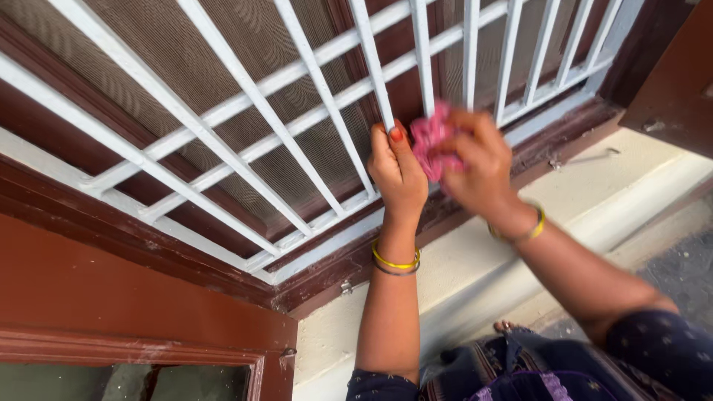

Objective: The person wipes a white metal window grate and the wooden window frame with a pink cloth by hand.

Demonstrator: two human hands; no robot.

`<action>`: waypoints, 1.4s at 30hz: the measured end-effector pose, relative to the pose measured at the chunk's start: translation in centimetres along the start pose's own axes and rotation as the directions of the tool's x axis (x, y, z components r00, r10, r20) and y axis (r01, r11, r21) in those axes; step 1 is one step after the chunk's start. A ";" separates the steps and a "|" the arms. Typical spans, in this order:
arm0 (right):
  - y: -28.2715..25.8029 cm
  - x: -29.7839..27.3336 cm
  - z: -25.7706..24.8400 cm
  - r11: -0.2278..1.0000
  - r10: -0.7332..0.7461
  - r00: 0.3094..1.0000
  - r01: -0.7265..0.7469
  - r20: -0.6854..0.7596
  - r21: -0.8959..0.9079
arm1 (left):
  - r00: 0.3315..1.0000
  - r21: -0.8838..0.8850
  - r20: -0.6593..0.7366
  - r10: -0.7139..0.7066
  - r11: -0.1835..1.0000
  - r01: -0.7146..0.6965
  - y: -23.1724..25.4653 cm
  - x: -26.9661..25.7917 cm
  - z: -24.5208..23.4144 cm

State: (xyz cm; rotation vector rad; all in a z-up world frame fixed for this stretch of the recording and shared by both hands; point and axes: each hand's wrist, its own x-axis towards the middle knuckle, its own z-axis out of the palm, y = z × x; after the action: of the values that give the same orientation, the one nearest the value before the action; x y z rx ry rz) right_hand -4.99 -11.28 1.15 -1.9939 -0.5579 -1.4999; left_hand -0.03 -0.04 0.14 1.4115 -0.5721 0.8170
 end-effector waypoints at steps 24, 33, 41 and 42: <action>2.2 4.3 -1.3 0.998 0.019 0.979 -0.029 -0.204 -0.050 | 0.998 -0.141 0.036 -0.058 0.988 0.063 0.7 -0.2 0.0; 2.3 5.6 0.2 0.998 0.017 0.966 -0.030 -0.258 -0.046 | 0.996 -0.107 0.042 -0.072 0.991 0.077 0.6 -0.1 0.0; 2.1 -2.6 -1.3 0.986 0.140 0.989 -0.144 -0.044 -0.088 | 0.999 -0.091 0.037 -0.034 0.995 0.037 0.5 -0.2 0.0; 2.5 -2.2 -1.8 0.974 0.223 0.975 -0.224 -0.016 -0.031 | 0.998 -0.102 0.037 -0.048 0.993 0.051 0.5 -0.3 0.0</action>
State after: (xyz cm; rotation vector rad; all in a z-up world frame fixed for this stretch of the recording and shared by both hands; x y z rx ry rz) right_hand -5.32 -14.33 -1.05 -1.9964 -0.2934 -1.3904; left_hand -0.62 -0.07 0.20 1.3418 -0.5955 0.7150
